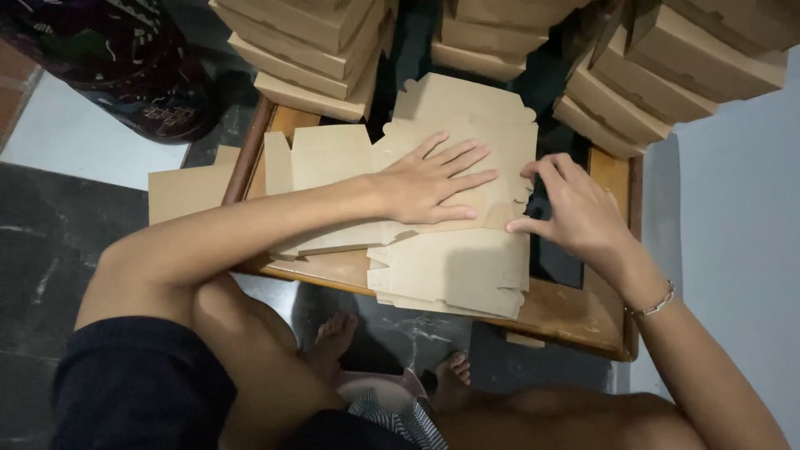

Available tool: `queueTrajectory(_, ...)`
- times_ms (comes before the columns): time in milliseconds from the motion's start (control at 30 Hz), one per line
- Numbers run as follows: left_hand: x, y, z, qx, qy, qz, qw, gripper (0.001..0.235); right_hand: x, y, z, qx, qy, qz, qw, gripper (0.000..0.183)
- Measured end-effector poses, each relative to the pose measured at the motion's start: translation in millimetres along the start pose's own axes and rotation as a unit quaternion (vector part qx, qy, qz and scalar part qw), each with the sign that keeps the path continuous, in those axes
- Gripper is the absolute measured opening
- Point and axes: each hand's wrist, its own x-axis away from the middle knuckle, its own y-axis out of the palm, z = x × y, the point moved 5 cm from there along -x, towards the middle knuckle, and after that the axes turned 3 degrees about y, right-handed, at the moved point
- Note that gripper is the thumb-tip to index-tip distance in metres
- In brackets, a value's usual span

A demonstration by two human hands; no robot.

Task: Folding flat cardboard templates into finished boxes

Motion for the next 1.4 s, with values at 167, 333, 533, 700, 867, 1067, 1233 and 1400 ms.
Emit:
queueTrajectory(167,0.9,-3.4,3.6,0.005,-0.004,-0.008,1.000,0.071,-6.3,-3.7,-14.7,-0.022,0.001,-0.036,0.999,0.075)
queueTrajectory(333,0.6,-0.8,2.0,-0.003,-0.006,-0.006,1.000,0.072,-14.1,-2.5,-26.8,-0.032,-0.032,-0.030,0.999,0.080)
queueTrajectory(533,-0.1,4.9,0.4,-0.026,-0.007,0.008,1.000,0.071,-16.9,-7.7,-43.9,0.010,-0.081,-0.013,0.997,0.081)
queueTrajectory(700,0.3,2.6,1.0,-0.019,-0.006,0.011,1.000,0.071,-16.6,-8.0,-44.6,0.033,-0.088,-0.009,0.996,0.084)
queueTrajectory(867,-0.1,0.4,0.6,-0.019,-0.005,0.016,1.000,0.071,-10.6,-7.9,-34.2,0.010,-0.072,-0.011,0.997,0.085)
queueTrajectory(1067,2.2,-4.2,3.8,-0.014,-0.007,0.015,1.000,0.071,-1.8,-6.8,-18.2,0.003,-0.035,-0.014,0.999,0.086)
queueTrajectory(1233,2.4,-4.0,5.0,-0.007,-0.008,0.016,1.000,0.071,8.2,-1.9,-7.6,0.005,-0.025,0.004,1.000,0.082)
queueTrajectory(1400,3.3,-2.3,3.4,-0.015,-0.003,0.027,1.000,0.070,34.5,8.0,-3.5,0.015,-0.083,0.169,0.982,0.063)
